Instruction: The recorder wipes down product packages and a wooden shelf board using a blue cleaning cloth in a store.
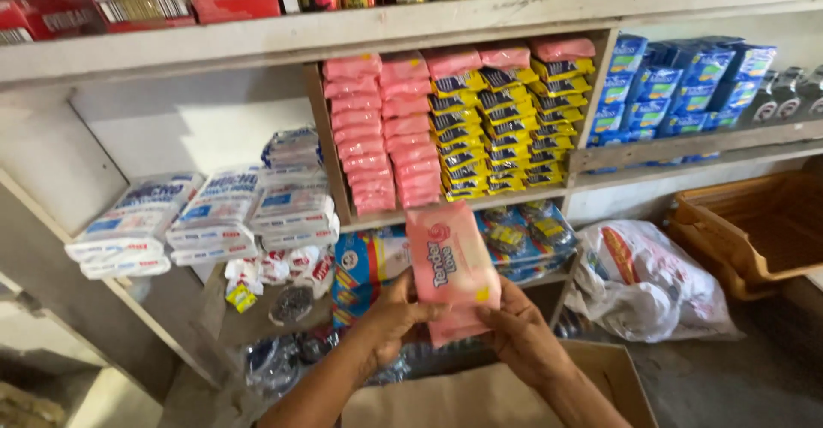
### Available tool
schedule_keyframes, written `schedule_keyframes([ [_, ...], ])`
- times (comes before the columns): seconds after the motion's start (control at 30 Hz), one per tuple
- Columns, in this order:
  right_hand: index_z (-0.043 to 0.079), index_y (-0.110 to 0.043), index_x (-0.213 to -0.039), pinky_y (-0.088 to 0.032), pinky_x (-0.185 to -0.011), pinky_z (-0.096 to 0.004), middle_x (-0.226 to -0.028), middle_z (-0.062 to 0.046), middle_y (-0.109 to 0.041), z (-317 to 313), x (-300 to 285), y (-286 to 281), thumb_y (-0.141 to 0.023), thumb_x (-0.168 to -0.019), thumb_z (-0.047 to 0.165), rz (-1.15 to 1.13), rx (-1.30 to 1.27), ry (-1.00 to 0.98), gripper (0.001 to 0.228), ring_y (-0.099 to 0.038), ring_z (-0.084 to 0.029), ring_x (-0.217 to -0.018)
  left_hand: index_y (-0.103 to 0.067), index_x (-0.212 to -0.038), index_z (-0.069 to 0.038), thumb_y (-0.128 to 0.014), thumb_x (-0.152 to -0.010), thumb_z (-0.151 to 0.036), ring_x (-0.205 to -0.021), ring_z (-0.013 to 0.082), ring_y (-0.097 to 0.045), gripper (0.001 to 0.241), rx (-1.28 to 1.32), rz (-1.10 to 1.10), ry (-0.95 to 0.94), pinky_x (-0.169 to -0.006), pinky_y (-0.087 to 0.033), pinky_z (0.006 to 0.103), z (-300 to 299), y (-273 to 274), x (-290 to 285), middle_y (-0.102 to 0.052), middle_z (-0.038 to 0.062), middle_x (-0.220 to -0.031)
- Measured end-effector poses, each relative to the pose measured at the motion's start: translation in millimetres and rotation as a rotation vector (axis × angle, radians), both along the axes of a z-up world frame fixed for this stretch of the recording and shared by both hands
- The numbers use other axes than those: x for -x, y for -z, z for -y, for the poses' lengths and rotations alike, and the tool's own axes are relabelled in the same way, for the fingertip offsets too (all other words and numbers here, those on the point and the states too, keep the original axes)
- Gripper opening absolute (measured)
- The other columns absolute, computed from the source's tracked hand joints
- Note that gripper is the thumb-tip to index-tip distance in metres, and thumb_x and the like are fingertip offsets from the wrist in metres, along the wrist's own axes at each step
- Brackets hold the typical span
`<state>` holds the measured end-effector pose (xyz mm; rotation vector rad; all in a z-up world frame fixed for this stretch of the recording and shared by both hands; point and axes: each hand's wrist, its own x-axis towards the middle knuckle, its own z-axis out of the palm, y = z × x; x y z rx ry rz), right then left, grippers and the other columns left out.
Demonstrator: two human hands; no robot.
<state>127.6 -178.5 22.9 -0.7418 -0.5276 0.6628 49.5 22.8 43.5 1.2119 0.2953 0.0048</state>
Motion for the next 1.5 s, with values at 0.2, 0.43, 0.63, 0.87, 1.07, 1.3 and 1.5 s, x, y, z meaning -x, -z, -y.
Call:
schedule_keyframes([
  [0.2, 0.008, -0.048, -0.143, -0.065, -0.069, -0.026, -0.117, -0.007, -0.077, -32.0, -45.5, -97.9, -0.061, -0.093, 0.016, 0.723, 0.804, 0.358, 0.052, -0.078, -0.016, -0.089, -0.053, -0.143, -0.007, -0.084, -0.07, -0.003, -0.098, 0.0312, -0.071, 0.079, -0.093, 0.267, -0.141, -0.071, -0.065, 0.045, -28.0, -55.6, -77.2, -0.066, 0.016, -0.121],
  [0.43, 0.002, -0.054, -0.133, -0.066, -0.077, -0.05, -0.107, -0.021, -0.07, -114.2, -189.9, -106.3, -0.07, -0.085, -0.004, 0.089, -0.038, 0.179, 0.051, -0.075, -0.035, -0.088, -0.064, -0.131, -0.005, -0.087, -0.074, -0.006, -0.086, 0.0298, -0.076, 0.061, -0.131, 0.401, -0.176, -0.072, -0.065, 0.0449, -92.4, -101.3, -188.4, -0.073, 0.014, -0.109],
  [0.63, -0.002, -0.051, -0.132, -0.066, -0.091, -0.055, -0.119, -0.027, -0.068, -152.4, -238.2, -134.1, -0.064, -0.093, -0.004, 0.211, 0.058, 0.172, 0.041, -0.075, -0.038, -0.103, -0.058, -0.137, -0.003, -0.087, -0.073, -0.008, -0.089, 0.0242, -0.067, 0.071, -0.185, 0.377, -0.309, -0.063, -0.064, 0.0448, -129.1, -118.7, -240.7, -0.064, 0.009, -0.108],
  [0.87, -0.005, -0.05, -0.133, -0.065, -0.092, -0.054, -0.121, -0.024, -0.069, -206.5, -305.8, -134.6, -0.062, -0.095, -0.006, 0.12, -0.048, 0.061, 0.039, -0.074, -0.037, -0.105, -0.056, -0.136, -0.005, -0.086, -0.073, -0.01, -0.098, 0.0267, -0.064, 0.07, -0.206, 0.387, -0.409, -0.073, -0.062, 0.0498, -168.2, -130.5, -283.3, -0.061, 0.009, -0.114],
  [1.07, -0.013, -0.049, -0.127, -0.068, -0.081, -0.042, -0.111, -0.023, -0.067, -230.7, -330.6, -165.9, -0.058, -0.095, -0.008, 0.101, -0.013, 0.06, 0.034, -0.074, -0.031, -0.089, -0.058, -0.126, 0.001, -0.083, -0.076, -0.001, -0.086, 0.0233, -0.066, 0.056, -0.161, 0.536, -0.463, -0.074, -0.064, 0.0353, -178.9, -149.9, -289.8, -0.06, 0.012, -0.106],
  [1.3, -0.011, -0.063, -0.115, -0.066, -0.078, -0.035, -0.099, -0.017, -0.069, -234.5, -337.4, -173.1, -0.062, -0.094, -0.004, 0.169, 0.069, 0.118, 0.022, -0.07, -0.025, -0.081, -0.055, -0.132, 0.011, -0.077, -0.079, 0.003, -0.082, 0.0225, -0.072, 0.057, -0.208, 0.56, -0.503, -0.071, -0.066, 0.0268, -172.1, -160.7, -285.9, -0.064, 0.018, -0.108],
  [1.5, -0.007, -0.047, -0.14, -0.054, -0.092, -0.04, -0.124, -0.026, -0.06, -212.3, -287.1, -153.6, -0.083, -0.089, 0.012, 1.476, 0.298, 0.994, 0.065, -0.061, -0.035, -0.108, -0.055, -0.131, 0.009, -0.076, -0.078, 0.004, -0.079, 0.0241, -0.073, 0.057, -0.104, 0.56, -0.498, -0.07, -0.068, 0.0266, -166.3, -157.4, -264.7, -0.065, 0.017, -0.103],
])
